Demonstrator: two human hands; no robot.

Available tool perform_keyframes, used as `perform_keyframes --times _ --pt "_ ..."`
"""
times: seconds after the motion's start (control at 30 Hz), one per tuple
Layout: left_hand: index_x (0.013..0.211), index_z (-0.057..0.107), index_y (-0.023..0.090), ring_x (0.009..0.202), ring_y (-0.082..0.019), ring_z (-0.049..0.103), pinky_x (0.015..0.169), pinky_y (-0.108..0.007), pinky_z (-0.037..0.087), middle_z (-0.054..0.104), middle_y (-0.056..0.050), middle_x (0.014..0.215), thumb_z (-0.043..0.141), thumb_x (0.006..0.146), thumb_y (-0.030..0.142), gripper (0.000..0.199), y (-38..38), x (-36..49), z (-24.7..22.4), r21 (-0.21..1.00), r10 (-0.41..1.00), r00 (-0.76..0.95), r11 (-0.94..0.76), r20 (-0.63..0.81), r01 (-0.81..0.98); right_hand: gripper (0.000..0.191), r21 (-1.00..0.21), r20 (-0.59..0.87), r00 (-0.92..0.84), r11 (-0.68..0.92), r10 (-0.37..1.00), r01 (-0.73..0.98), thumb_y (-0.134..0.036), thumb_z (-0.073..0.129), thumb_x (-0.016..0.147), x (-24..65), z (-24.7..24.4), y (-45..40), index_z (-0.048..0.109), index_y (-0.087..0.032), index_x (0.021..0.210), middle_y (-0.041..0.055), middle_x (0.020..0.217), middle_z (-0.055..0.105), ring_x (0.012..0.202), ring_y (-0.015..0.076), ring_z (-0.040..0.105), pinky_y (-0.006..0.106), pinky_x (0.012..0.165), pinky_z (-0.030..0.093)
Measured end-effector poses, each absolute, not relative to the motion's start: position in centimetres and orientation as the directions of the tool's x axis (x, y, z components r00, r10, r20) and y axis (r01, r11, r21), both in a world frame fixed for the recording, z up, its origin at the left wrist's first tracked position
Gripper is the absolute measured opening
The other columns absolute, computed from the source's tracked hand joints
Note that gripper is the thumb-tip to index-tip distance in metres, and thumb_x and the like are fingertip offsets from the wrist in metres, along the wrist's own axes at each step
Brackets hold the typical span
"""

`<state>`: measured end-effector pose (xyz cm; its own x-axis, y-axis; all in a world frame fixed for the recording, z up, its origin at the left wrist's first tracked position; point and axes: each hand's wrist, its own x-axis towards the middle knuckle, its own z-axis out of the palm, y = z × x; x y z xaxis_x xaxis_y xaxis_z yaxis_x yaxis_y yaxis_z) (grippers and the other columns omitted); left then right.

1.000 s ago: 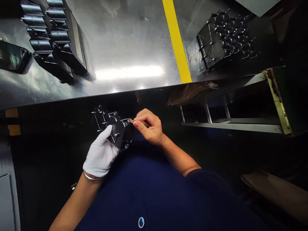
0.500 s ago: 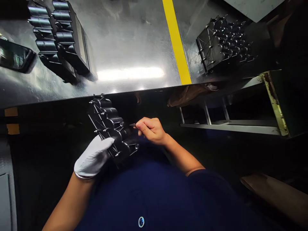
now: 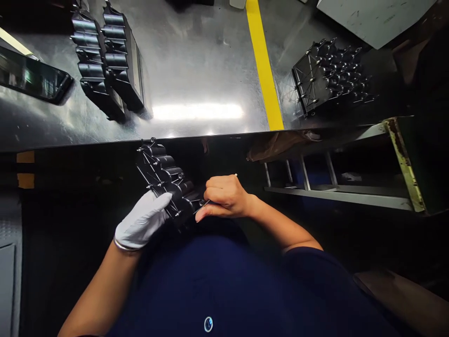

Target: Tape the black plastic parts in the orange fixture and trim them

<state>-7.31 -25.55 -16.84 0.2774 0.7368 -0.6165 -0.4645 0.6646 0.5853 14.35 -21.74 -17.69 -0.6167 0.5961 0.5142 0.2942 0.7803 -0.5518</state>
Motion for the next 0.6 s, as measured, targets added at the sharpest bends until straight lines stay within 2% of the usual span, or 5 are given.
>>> perform_keyframes --times 0.13,0.3,0.47,0.53,0.6 --pt "0.123 0.066 0.018 0.103 -0.028 0.068 0.092 -0.039 0.057 0.073 -0.010 0.111 0.076 0.077 0.031 0.048 -25.4 -7.0 -16.8 0.527 0.714 0.279 0.676 -0.642 -0.515 0.057 -0.515 0.523 -0.560 0.762 0.643 0.393 -0.066 0.046 0.089 14.2 -17.8 -21.3 0.049 -0.018 0.059 -0.0029 0.056 0.041 0.053 0.0095 0.037 0.025 0.051 0.024" --pt "0.115 0.070 0.018 0.094 -0.020 0.071 0.087 -0.027 0.058 0.075 -0.006 0.101 0.075 0.078 0.027 0.038 -25.3 -6.3 -17.0 0.463 0.688 0.252 0.671 -0.681 -0.579 0.055 -0.465 0.577 -0.544 0.792 0.609 0.395 -0.056 0.048 0.094 14.1 -17.8 -21.1 0.045 -0.018 0.055 -0.0031 0.054 0.041 0.052 0.0090 0.036 0.026 0.052 0.024" --pt "0.108 0.072 0.015 0.093 -0.020 0.071 0.085 -0.026 0.058 0.075 -0.007 0.101 0.072 0.080 0.025 0.030 -25.3 -5.9 -17.1 0.429 0.671 0.256 0.674 -0.696 -0.601 0.054 -0.475 0.516 -0.524 0.736 0.677 0.483 -0.060 0.049 0.092 14.2 -17.7 -21.2 0.048 -0.018 0.058 -0.0023 0.056 0.044 0.053 0.0095 0.039 0.026 0.053 0.027" --pt "0.106 0.072 0.014 0.094 -0.021 0.070 0.085 -0.028 0.058 0.075 -0.008 0.100 0.072 0.081 0.025 0.028 -25.2 -6.1 -17.0 0.437 0.674 0.251 0.673 -0.695 -0.598 0.054 -0.492 0.509 -0.557 0.753 0.656 0.437 -0.056 0.051 0.093 14.3 -17.7 -21.3 0.046 -0.018 0.055 -0.0028 0.054 0.042 0.052 0.0092 0.038 0.027 0.051 0.025" --pt "0.108 0.071 0.013 0.092 -0.023 0.070 0.084 -0.031 0.058 0.075 -0.009 0.099 0.070 0.081 0.027 0.030 -25.2 -6.5 -16.9 0.420 0.658 0.269 0.690 -0.703 -0.589 0.051 -0.593 0.517 -0.572 0.748 0.637 0.298 -0.053 0.052 0.093 14.6 -17.8 -21.2 0.048 -0.017 0.057 -0.0031 0.054 0.044 0.052 0.0084 0.041 0.025 0.050 0.028"
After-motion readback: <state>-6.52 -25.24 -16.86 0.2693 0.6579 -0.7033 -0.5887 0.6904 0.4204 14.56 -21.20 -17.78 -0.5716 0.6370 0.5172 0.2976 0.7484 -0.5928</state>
